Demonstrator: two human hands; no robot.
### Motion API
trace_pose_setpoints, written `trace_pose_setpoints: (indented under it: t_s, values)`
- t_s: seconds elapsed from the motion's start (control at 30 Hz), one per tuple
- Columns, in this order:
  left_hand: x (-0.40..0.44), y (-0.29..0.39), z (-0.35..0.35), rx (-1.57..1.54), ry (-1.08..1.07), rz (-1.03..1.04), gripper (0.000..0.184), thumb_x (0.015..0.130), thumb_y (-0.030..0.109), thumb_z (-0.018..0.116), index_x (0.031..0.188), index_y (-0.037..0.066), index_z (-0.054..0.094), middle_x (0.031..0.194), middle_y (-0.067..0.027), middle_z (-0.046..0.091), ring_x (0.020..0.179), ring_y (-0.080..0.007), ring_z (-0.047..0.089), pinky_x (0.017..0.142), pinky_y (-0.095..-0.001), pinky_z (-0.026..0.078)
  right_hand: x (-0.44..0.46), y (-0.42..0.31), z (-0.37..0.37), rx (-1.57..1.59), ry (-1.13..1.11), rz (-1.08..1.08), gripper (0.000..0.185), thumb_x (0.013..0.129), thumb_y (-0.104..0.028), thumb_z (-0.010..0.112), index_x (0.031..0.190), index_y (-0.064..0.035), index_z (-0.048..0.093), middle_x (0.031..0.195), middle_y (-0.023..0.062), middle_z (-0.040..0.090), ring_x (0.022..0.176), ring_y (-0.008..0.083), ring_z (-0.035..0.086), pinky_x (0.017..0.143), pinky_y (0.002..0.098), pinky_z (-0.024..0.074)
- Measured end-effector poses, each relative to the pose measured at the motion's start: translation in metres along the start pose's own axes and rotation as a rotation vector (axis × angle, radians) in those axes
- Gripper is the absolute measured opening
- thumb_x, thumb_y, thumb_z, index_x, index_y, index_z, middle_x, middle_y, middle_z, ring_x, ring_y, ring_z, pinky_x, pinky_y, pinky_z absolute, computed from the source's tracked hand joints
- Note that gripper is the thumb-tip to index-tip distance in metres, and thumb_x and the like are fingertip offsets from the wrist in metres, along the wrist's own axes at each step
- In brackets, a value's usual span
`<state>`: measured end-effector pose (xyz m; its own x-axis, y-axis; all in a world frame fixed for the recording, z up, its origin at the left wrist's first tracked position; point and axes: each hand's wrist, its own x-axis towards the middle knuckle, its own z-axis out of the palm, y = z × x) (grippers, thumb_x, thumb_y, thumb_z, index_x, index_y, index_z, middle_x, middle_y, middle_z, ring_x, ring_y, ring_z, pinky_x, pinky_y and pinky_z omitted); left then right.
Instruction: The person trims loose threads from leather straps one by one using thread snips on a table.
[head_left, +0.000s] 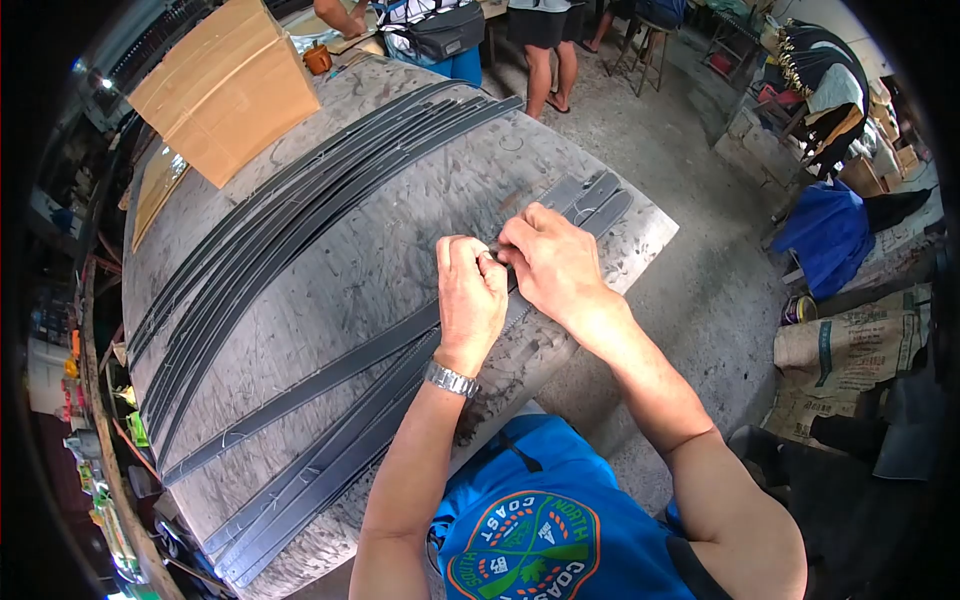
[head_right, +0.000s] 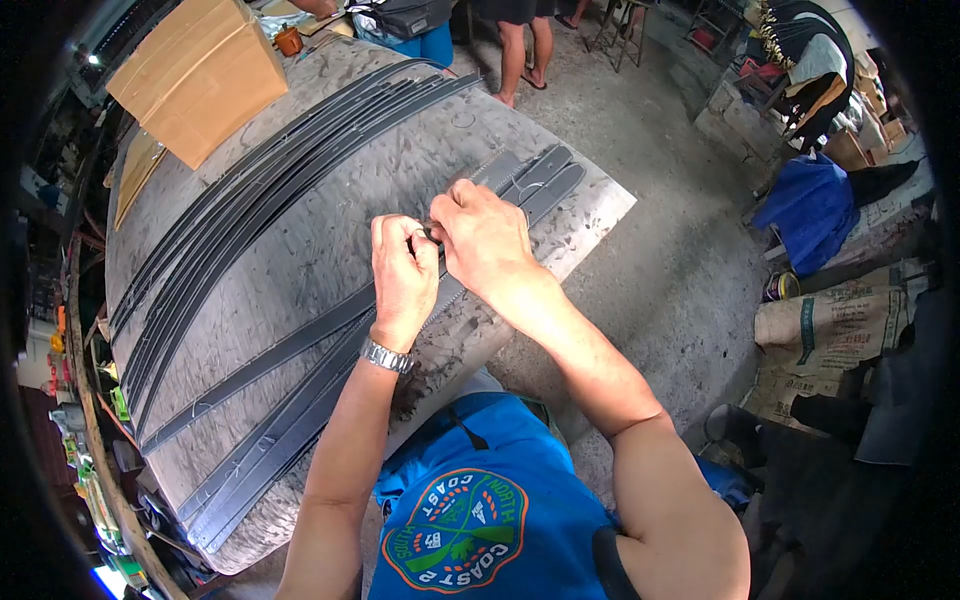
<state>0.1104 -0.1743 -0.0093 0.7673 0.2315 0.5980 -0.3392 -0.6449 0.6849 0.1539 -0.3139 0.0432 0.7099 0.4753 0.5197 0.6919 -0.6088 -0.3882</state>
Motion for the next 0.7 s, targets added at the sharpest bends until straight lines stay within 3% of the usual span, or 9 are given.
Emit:
trace_pose_setpoints:
  t_s: [0.07, 0.2, 0.27, 0.37, 0.47, 0.5, 0.63, 0.7]
  values:
    - [-0.001, 0.000, -0.001, -0.021, -0.020, -0.017, 0.012, 0.090, -0.001, 0.054, 0.101, -0.001, 0.051, 0.101, -0.0207, 0.052, 0.095, -0.0388, 0.053, 0.086, -0.0494, 0.048, -0.001, 0.002, 0.002, -0.024, -0.025, 0.022, 0.016, 0.083, -0.013, 0.078, 0.096, -0.0078, 0.068, 0.093, 0.0090, 0.064, 0.091, 0.0324, 0.067, 0.073, 0.0444, 0.0560]
    - [0.008, -0.021, -0.025, -0.034, 0.112, 0.002, 0.011, 0.088, -0.002, 0.055, 0.099, 0.002, 0.057, 0.098, -0.0168, 0.055, 0.091, -0.0343, 0.057, 0.084, -0.0442, 0.049, -0.007, 0.012, 0.000, 0.046, 0.007, 0.116, 0.019, 0.087, -0.017, 0.077, 0.101, -0.0089, 0.067, 0.098, 0.0096, 0.064, 0.093, 0.0326, 0.068, 0.077, 0.0439, 0.0554]
    - [0.018, -0.028, -0.053, -0.091, 0.182, -0.155, 0.024, 0.088, -0.002, 0.056, 0.111, 0.002, 0.061, 0.105, -0.0167, 0.059, 0.092, -0.0324, 0.060, 0.082, -0.0428, 0.051, -0.008, 0.019, -0.009, 0.067, 0.002, 0.200, 0.018, 0.089, -0.020, 0.076, 0.101, -0.0109, 0.066, 0.101, 0.0103, 0.064, 0.096, 0.0331, 0.068, 0.080, 0.0451, 0.0549]
    - [0.022, -0.032, -0.087, -0.078, -0.064, -0.189, 0.032, 0.091, 0.000, 0.063, 0.123, 0.004, 0.065, 0.117, -0.0121, 0.065, 0.100, -0.0215, 0.065, 0.083, -0.0357, 0.053, -0.013, 0.027, -0.011, 0.092, -0.060, 0.240, 0.032, 0.088, -0.026, 0.078, 0.114, -0.0107, 0.068, 0.107, 0.0098, 0.064, 0.104, 0.0318, 0.066, 0.088, 0.0437, 0.0529]
    - [0.012, -0.023, -0.098, 0.034, -0.434, -0.172, 0.035, 0.091, 0.008, 0.071, 0.126, 0.004, 0.066, 0.125, -0.0124, 0.065, 0.101, -0.0224, 0.066, 0.084, -0.0358, 0.054, -0.020, 0.030, -0.010, 0.108, -0.101, 0.237, 0.041, 0.086, -0.027, 0.080, 0.122, -0.0115, 0.068, 0.108, 0.0095, 0.064, 0.106, 0.0308, 0.066, 0.090, 0.0429, 0.0523]
    - [0.005, -0.026, -0.093, 0.058, -0.483, -0.154, 0.034, 0.088, 0.011, 0.076, 0.120, 0.003, 0.067, 0.118, -0.0121, 0.065, 0.100, -0.0245, 0.067, 0.086, -0.0360, 0.054, -0.023, 0.030, -0.010, 0.109, -0.114, 0.239, 0.045, 0.085, -0.027, 0.080, 0.125, -0.0120, 0.068, 0.109, 0.0094, 0.064, 0.107, 0.0305, 0.066, 0.091, 0.0426, 0.0522]
    - [-0.001, -0.020, -0.087, 0.027, -0.472, -0.198, 0.029, 0.084, 0.011, 0.081, 0.106, 0.001, 0.065, 0.104, -0.0122, 0.065, 0.097, -0.0296, 0.068, 0.086, -0.0384, 0.055, -0.026, 0.020, -0.018, 0.109, -0.181, 0.318, 0.049, 0.083, -0.026, 0.081, 0.129, -0.0135, 0.069, 0.104, 0.0079, 0.066, 0.103, 0.0289, 0.067, 0.089, 0.0413, 0.0531]
    - [-0.011, -0.011, -0.081, 0.226, -0.365, -0.026, 0.029, 0.083, 0.012, 0.082, 0.104, 0.002, 0.064, 0.103, -0.0121, 0.066, 0.096, -0.0314, 0.068, 0.086, -0.0389, 0.055, -0.030, 0.021, -0.021, 0.108, -0.161, 0.289, 0.046, 0.083, -0.026, 0.082, 0.127, -0.0138, 0.071, 0.100, 0.0070, 0.066, 0.099, 0.0285, 0.068, 0.086, 0.0409, 0.0539]
